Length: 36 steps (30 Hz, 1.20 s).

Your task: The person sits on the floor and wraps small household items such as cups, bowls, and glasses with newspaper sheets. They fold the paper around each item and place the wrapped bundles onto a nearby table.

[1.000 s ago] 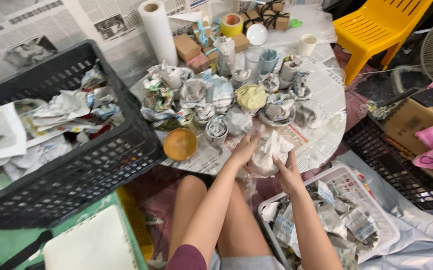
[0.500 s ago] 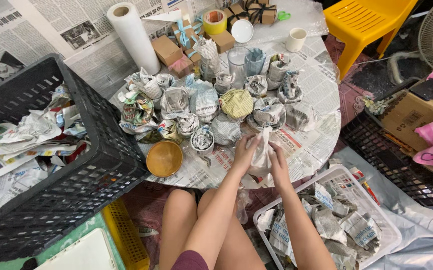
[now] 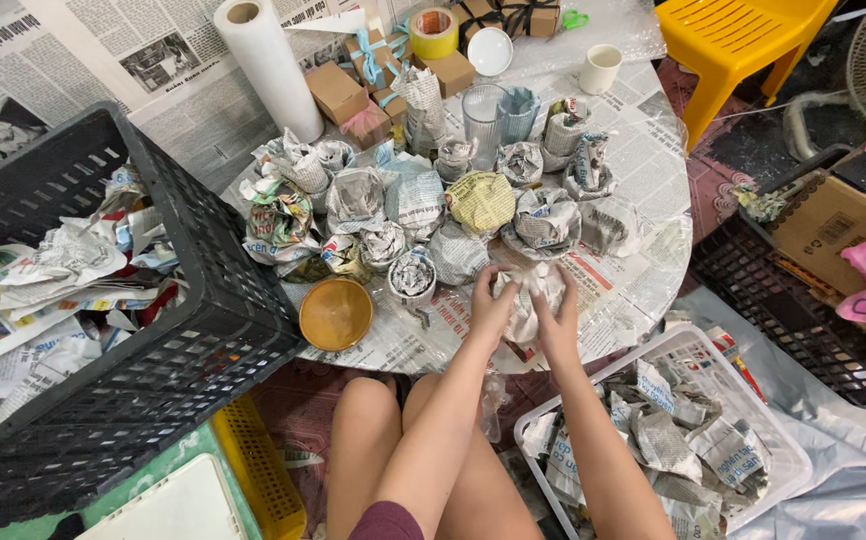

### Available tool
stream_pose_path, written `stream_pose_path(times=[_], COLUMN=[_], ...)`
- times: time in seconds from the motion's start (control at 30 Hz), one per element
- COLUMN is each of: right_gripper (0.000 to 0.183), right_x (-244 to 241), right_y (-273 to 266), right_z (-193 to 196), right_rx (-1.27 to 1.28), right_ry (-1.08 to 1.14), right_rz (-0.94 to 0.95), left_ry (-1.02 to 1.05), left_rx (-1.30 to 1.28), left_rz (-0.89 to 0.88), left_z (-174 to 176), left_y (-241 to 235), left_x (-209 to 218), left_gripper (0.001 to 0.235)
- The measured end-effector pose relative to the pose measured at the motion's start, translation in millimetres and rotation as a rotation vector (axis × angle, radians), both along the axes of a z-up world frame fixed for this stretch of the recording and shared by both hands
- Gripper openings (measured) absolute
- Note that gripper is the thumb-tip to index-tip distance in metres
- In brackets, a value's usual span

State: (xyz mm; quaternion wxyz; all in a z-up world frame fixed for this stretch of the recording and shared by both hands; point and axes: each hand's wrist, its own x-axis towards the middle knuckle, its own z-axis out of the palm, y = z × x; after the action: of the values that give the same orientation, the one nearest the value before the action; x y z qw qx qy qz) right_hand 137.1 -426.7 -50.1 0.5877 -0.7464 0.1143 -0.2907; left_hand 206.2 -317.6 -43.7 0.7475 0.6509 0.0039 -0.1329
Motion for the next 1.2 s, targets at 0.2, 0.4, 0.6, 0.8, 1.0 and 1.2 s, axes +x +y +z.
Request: stream_pose_path(times=[0.2, 0.4, 0.6, 0.8, 1.0, 1.2], right_gripper=[0.036, 0.034, 0.045, 0.067, 0.054, 0.052], right_x=[16.4, 46.1, 71.1, 110.2, 112.1, 98.8], right_y=[-14.5, -24.1, -33.4, -39.6, -41.6, -25.8], right_z=[-22.2, -53.7, -67.1, -82.9, -88.0, -70.1], right_rx=[0.453, 0.726, 0.368, -0.058, -0.597, 0.001], right_ry=[0.238, 0.318, 0.588, 0.466, 0.706, 0.383], right_rz=[0.007, -0.211, -0.21, -0.223, -0.13, -0.237], left_ry=[-0.108, -0.398, -0.195, -0.314, -0.168, -0.133], left_rx=[-0.005, 0.382, 0.397, 0.609, 0.601, 0.737], left_rz=[-0.03, 0.03, 0.221, 0.213, 0.132, 0.099], left_z=[-0.3, -29.3, -57.4, -27.8, 3.8, 5.9], left_y=[0.0, -9.7, -12.5, -12.9, -8.5, -9.5], left_x=[4.6, 0.9, -63.9, -67.0, -69.0, -59.9], left_gripper=[0.033, 0.062, 0.091, 0.101, 0.123, 0.107])
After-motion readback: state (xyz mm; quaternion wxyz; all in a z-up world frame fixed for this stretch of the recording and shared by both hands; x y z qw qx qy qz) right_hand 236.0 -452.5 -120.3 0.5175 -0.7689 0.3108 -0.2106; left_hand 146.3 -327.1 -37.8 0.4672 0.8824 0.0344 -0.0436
